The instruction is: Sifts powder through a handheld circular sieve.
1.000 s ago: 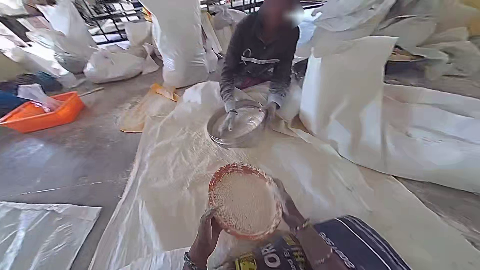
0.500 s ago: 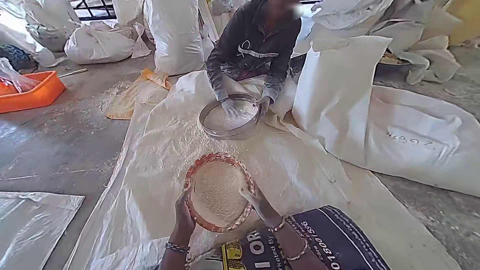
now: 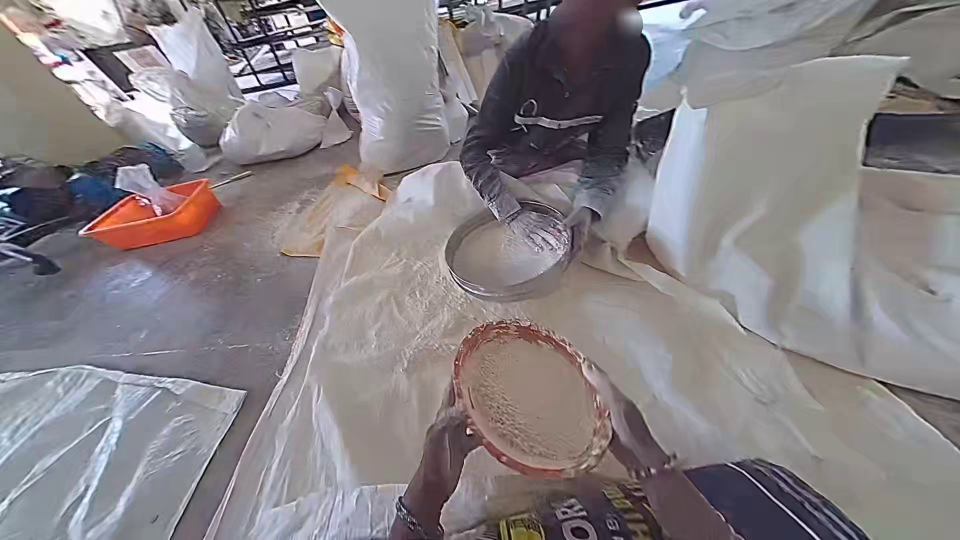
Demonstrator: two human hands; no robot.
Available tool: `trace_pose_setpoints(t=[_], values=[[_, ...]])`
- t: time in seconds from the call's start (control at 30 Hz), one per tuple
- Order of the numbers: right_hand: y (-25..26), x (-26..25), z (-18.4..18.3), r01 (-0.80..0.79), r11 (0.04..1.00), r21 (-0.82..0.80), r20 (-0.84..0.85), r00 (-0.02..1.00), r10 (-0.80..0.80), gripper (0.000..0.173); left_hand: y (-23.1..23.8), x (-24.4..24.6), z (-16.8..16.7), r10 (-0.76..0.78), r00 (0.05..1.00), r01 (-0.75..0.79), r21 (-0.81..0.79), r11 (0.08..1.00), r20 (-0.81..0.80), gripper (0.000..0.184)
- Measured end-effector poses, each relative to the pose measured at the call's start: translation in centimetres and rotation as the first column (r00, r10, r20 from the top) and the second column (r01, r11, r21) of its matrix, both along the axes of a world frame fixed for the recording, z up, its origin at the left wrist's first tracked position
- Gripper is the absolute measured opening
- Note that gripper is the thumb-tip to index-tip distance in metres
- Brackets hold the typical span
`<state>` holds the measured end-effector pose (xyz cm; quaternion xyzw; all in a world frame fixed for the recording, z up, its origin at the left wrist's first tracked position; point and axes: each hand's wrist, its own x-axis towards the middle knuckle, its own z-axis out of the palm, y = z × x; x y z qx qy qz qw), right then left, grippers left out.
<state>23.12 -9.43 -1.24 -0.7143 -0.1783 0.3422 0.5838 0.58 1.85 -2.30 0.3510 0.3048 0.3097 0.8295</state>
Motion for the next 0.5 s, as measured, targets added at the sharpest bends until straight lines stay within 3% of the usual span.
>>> trace_pose_setpoints(t=[0.03, 0.1, 0.13, 0.17, 0.2, 0.27, 0.3, 0.37, 0.4, 0.43, 0.5], values=[[0.0, -1.2, 0.1, -0.066, 0.998, 0.016, 0.012, 0.998, 0.066, 0.052, 0.2, 0.4, 0.3, 0.18, 0.981, -0.183, -0.035, 0.982, -0.078, 0.043], [0.1, -2.8, 0.0, -0.203, 0.979, 0.028, 0.027, 0.979, 0.202, 0.07, 0.8, 1.1, 0.8, 0.369, 0.905, -0.394, -0.088, 0.915, -0.212, 0.03], [0.2, -2.6, 0.0, -0.212, 0.977, 0.02, 0.03, 0.977, 0.212, 0.073, 0.7, 1.2, 0.8, 0.356, 0.91, -0.385, -0.109, 0.917, -0.212, 0.031], [0.2, -1.8, -0.2, -0.168, 0.985, 0.027, 0.035, 0.985, 0.167, 0.063, 0.2, 1.1, 0.5, 0.283, 0.943, -0.305, -0.111, 0.946, -0.173, 0.032], [0.3, -0.7, -0.4, -0.087, 0.996, 0.024, 0.03, 0.996, 0.086, 0.052, -0.2, 0.8, 0.3, 0.161, 0.982, -0.169, -0.078, 0.983, -0.096, 0.043], [0.0, 0.7, -0.3, 0.034, 0.999, 0.011, -0.011, 0.999, -0.034, 0.047, -0.1, 0.4, -0.4, -0.042, 0.999, 0.042, -0.01, 0.999, 0.026, 0.078], [-0.3, 0.6, -0.3, 0.003, 1.0, 0.002, 0.002, 1.0, -0.003, 0.05, 0.0, 0.6, -0.2, 0.02, 1.0, -0.02, -0.001, 1.0, -0.015, 0.069], [-0.2, -1.6, 0.0, -0.116, 0.993, 0.002, -0.002, 0.993, 0.116, 0.059, 0.6, 1.2, -0.2, 0.29, 0.946, -0.3, -0.05, 0.953, -0.147, 0.034], [0.1, -2.4, 0.0, -0.178, 0.984, 0.012, -0.014, 0.984, 0.178, 0.07, 0.9, 1.3, -0.2, 0.353, 0.919, -0.369, -0.071, 0.927, -0.176, 0.03], [0.3, -2.7, 0.1, -0.198, 0.98, 0.014, -0.014, 0.98, 0.198, 0.073, 1.0, 1.2, -0.3, 0.358, 0.916, -0.376, -0.081, 0.923, -0.18, 0.03], [0.4, -1.4, 0.3, -0.093, 0.995, -0.026, -0.007, 0.996, 0.093, 0.055, 0.2, 1.0, -0.1, 0.208, 0.97, -0.216, -0.052, 0.975, -0.123, 0.034]])
